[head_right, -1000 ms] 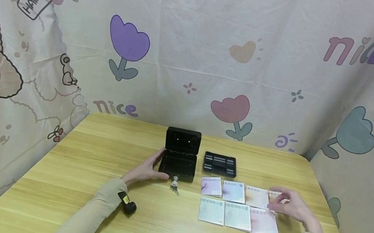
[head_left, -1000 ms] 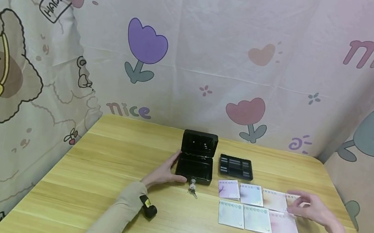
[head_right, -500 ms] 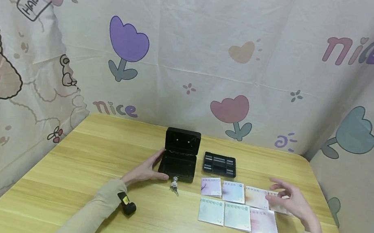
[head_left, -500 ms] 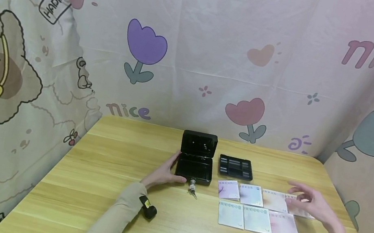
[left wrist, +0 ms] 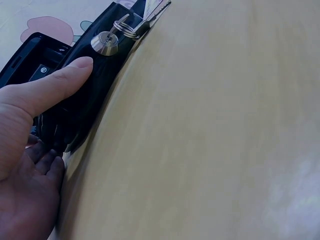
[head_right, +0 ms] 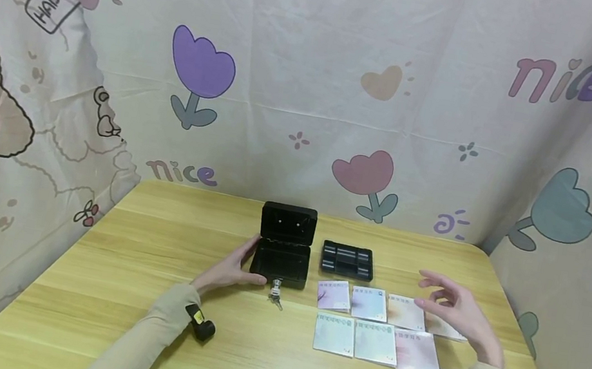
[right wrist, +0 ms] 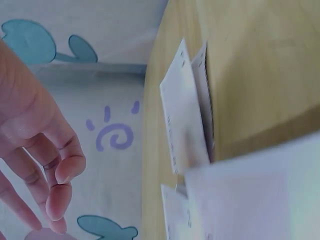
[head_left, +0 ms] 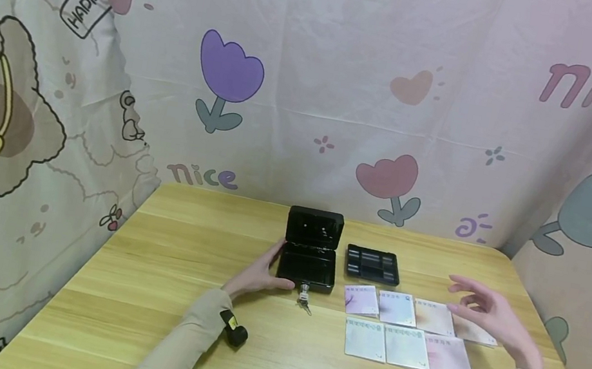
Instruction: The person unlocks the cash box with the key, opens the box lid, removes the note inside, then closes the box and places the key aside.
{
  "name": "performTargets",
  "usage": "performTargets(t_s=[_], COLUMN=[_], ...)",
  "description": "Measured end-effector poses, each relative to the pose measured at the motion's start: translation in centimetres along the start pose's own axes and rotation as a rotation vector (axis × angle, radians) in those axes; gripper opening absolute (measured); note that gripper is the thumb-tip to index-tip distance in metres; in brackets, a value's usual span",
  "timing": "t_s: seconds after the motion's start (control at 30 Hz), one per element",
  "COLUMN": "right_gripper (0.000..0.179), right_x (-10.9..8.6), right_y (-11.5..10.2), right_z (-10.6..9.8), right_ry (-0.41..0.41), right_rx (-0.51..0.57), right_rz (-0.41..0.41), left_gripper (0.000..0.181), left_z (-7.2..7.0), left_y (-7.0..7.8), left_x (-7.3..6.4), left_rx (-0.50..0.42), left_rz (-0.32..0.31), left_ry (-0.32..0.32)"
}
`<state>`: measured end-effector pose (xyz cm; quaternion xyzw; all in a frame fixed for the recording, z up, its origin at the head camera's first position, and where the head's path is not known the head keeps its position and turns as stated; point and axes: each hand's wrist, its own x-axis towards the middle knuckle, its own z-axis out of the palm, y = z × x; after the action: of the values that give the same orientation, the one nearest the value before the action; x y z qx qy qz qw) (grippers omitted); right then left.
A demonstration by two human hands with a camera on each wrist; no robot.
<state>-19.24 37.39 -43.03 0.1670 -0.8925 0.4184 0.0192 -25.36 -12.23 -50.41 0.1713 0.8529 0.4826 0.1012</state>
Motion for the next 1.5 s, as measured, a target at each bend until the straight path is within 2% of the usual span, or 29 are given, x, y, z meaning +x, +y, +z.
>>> performTargets(t_s=[0.6,0.93,1.0,1.37,1.5], right_gripper=[0.052,0.051,0.053,0.050,0.048], right_x=[2.9,4.7,5.1,6.8,7.4], right_y=[-3.4,-5.2,-5.4,-5.9,-6.0], right_z=[3.0,4.7,5.1,6.6,6.9], right_ry=[0.036,0.000,-0.010,-0.038,-0.052], right_rx=[-0.013,-0.052,-0.058,-0.045,-0.056], right_rz=[-0.045,-0.063,-0.055,-0.124,-0.118], left_gripper=[0.118,0.119,0.118,0.118,0.118], left_z=[0.0,0.1,0.1,0.1,0.1], left_y=[-0.2,-0.1,-0.1,-0.2,-0.2], left_x=[0.1,0.1,0.1,0.1,0.1], left_rx=[-0.024,-0.027,-0.021,-0.006,-0.002], left_rz=[0.008,0.005,0.003,-0.001,0.002], left_ry=[-0.001,0.001,0.000,-0.001,0.001])
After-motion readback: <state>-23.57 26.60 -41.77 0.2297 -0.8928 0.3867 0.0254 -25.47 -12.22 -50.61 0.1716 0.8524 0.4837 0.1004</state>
